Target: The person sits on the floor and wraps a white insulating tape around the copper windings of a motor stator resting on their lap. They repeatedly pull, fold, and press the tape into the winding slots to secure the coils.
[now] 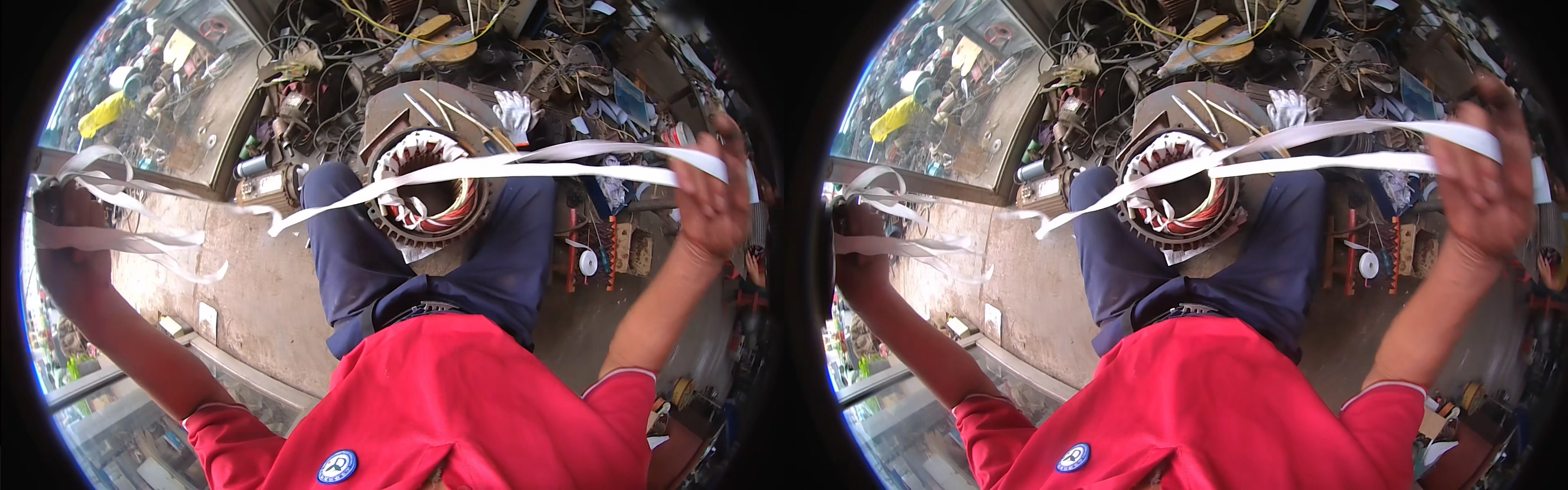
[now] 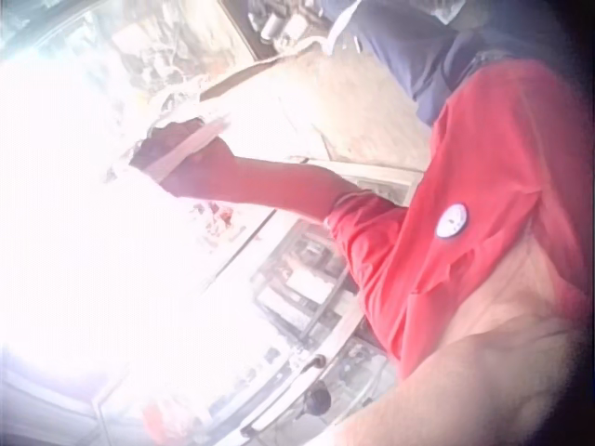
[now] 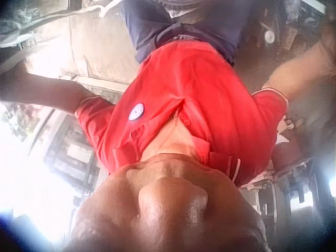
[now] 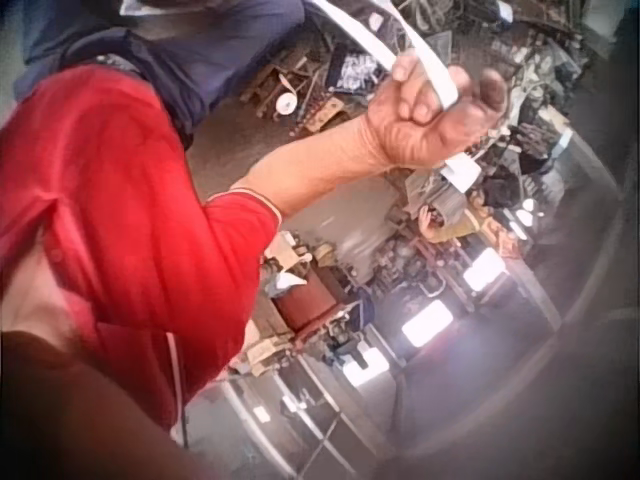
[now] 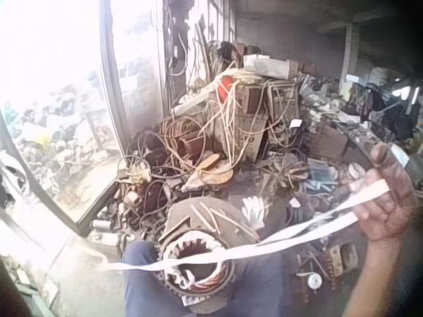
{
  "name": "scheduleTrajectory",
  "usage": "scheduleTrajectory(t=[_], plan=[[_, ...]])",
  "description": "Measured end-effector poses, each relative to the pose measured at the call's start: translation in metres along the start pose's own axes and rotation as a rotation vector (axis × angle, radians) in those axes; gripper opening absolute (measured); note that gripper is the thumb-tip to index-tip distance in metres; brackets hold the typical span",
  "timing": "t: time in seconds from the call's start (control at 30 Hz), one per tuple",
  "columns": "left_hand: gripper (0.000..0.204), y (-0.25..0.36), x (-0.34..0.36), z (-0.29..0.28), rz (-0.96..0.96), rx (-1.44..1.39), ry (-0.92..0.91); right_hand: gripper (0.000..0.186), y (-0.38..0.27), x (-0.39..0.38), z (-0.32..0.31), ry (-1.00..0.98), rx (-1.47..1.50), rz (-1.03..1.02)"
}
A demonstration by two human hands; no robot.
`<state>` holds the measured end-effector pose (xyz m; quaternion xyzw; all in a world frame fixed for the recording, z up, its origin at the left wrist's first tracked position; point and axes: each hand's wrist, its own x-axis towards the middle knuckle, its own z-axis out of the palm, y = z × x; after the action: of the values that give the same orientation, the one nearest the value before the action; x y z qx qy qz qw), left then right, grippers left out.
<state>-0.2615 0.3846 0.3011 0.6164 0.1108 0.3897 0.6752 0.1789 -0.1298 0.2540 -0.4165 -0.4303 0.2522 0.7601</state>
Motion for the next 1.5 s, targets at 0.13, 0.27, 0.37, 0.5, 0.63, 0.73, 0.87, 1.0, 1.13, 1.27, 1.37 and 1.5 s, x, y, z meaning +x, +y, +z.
scheduleTrajectory(t=[0.13,0.27,0.37,0.5,0.63,0.73,0.87,1.0,1.13,1.27,1.37,1.5], plan=[[0.025,-0.041,0.01,0.111,0.038,0.054,0.085,0.041,-0.094,-0.1,-0.111,0.244,0.106,-0.1],[0.027,-0.051,0.023,0.179,-0.037,-0.291,-0.575,0.042,-0.12,-0.256,-0.206,0.687,0.127,-0.128],[0.035,-0.079,0.04,0.252,-0.015,-0.487,-0.989,0.036,-0.098,-0.399,-0.21,1.298,0.1,-0.152],[0.045,-0.101,0.005,0.362,-0.668,-0.749,-1.118,0.036,0.017,-0.551,-0.176,1.85,-0.109,0.151],[0.032,-0.18,-0.071,0.455,-0.108,-0.034,-1.447,0.014,0.133,-0.725,-0.113,1.721,-0.329,1.001],[0.048,-0.236,-0.126,0.479,0.576,0.734,-1.434,0.017,0.219,-0.694,-0.052,1.804,-0.315,1.279],[0.043,-0.25,-0.124,0.471,0.42,0.378,-1.32,0.027,0.218,-0.703,-0.083,1.514,-1.195,1.442],[0.032,-0.248,-0.11,0.452,-0.005,0.148,-1.328,0.029,0.156,-0.466,-0.075,1.411,-1.498,0.776],[0.07,-0.254,-0.108,0.428,-0.17,-0.285,-1.182,0.024,0.099,-0.236,0.024,0.976,-1.104,0.263],[0.073,-0.258,-0.106,0.396,-0.226,-0.309,-1.01,0.025,0.113,-0.145,0.104,0.544,-0.401,0.219],[0.084,-0.255,-0.1,0.362,-0.398,-0.32,-0.962,0.018,0.132,-0.128,0.111,0.466,-0.091,0.382],[0.084,-0.254,-0.115,0.329,-0.547,-0.389,-0.86,0.011,0.141,-0.12,0.131,0.566,0.187,0.496]])
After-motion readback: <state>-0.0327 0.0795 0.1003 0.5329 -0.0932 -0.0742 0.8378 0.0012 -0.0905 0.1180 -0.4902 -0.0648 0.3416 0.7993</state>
